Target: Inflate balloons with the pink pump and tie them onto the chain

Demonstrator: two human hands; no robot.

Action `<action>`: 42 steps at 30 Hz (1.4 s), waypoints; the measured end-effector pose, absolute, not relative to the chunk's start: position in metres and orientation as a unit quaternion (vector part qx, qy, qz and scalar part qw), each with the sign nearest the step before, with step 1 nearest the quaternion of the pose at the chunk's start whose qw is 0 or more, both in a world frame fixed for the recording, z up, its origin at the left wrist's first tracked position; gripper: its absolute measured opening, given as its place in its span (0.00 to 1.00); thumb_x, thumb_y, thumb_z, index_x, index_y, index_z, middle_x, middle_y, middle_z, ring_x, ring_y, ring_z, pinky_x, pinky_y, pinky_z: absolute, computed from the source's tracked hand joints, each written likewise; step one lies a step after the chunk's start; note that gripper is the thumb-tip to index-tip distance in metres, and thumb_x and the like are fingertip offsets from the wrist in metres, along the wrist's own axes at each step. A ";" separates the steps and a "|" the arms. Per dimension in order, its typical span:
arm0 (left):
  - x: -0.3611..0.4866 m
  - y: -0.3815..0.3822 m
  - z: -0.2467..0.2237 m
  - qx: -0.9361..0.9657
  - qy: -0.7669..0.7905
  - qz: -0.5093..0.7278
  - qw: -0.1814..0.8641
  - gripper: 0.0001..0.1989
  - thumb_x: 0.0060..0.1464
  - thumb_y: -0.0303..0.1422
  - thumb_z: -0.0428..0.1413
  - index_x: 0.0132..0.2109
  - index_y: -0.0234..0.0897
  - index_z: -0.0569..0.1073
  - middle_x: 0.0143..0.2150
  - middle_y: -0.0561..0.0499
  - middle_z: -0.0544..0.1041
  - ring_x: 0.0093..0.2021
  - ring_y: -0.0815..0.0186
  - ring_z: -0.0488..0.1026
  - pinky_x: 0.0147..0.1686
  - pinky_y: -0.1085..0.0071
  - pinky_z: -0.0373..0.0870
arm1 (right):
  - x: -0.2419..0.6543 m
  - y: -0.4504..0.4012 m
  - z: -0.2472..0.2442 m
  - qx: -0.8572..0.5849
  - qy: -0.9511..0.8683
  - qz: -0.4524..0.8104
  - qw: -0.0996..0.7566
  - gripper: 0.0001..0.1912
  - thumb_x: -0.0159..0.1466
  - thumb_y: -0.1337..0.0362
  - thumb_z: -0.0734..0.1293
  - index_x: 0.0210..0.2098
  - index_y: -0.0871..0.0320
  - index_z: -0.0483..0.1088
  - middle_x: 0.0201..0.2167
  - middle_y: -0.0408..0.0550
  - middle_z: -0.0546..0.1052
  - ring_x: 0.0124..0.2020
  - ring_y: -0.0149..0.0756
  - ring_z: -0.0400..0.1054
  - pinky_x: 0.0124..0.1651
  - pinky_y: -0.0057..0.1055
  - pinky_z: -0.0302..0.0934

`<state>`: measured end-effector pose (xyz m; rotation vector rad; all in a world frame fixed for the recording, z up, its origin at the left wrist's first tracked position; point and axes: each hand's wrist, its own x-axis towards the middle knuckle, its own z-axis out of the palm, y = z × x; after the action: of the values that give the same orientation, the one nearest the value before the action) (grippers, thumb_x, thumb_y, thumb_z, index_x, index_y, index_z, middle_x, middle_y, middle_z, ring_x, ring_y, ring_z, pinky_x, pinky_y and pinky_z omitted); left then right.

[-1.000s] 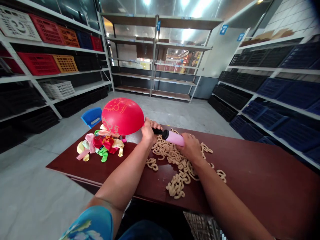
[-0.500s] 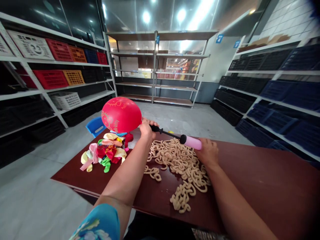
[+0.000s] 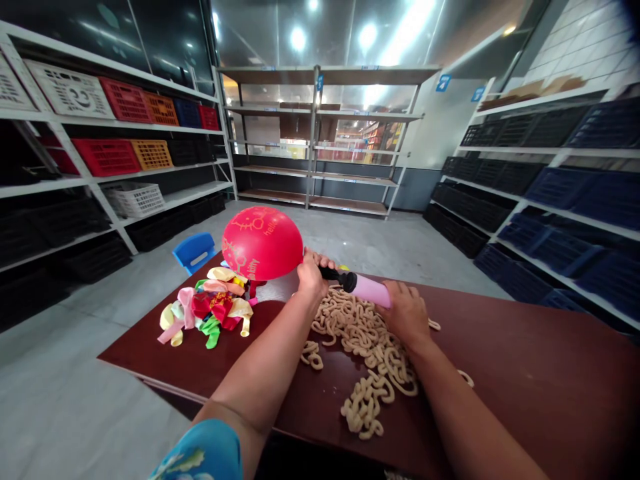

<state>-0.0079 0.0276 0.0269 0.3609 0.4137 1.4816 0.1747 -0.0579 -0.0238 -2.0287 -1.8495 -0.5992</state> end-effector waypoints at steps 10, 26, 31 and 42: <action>-0.040 0.047 0.023 0.141 0.202 0.703 0.667 0.18 0.56 0.39 0.45 0.23 0.38 0.49 0.16 0.58 0.54 0.16 0.70 0.59 0.22 0.70 0.60 | 0.190 -0.056 -0.027 -0.759 -0.596 -0.217 0.149 0.15 0.55 0.62 0.63 0.42 0.55 0.64 0.39 0.50 0.70 0.40 0.42 0.58 0.34 0.33 0.46; -0.027 0.045 0.013 0.131 0.195 0.693 0.682 0.19 0.55 0.40 0.46 0.22 0.38 0.49 0.16 0.57 0.53 0.16 0.70 0.59 0.23 0.69 0.60 | 0.186 -0.057 -0.027 -0.710 -0.649 -0.219 0.163 0.24 0.55 0.62 0.64 0.52 0.51 0.61 0.46 0.49 0.68 0.47 0.44 0.55 0.41 0.35 0.49; -0.047 0.055 0.014 0.126 0.189 0.712 0.664 0.17 0.56 0.38 0.45 0.23 0.38 0.49 0.16 0.58 0.54 0.16 0.70 0.59 0.23 0.69 0.60 | 0.204 -0.056 -0.030 -0.750 -0.602 -0.212 0.173 0.22 0.55 0.64 0.63 0.49 0.49 0.63 0.46 0.49 0.68 0.46 0.45 0.55 0.40 0.36 0.49; -0.005 0.031 0.010 0.128 0.184 0.672 0.706 0.19 0.55 0.39 0.46 0.22 0.38 0.48 0.16 0.57 0.53 0.16 0.71 0.58 0.22 0.71 0.59 | 0.160 -0.061 -0.026 -0.705 -0.650 -0.238 0.155 0.27 0.56 0.59 0.64 0.54 0.55 0.58 0.44 0.51 0.68 0.43 0.44 0.56 0.39 0.35 0.48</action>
<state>-0.0052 0.0311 0.0102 0.2853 0.4096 1.4939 0.1603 -0.0611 -0.0265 -2.0203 -1.8628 -0.6810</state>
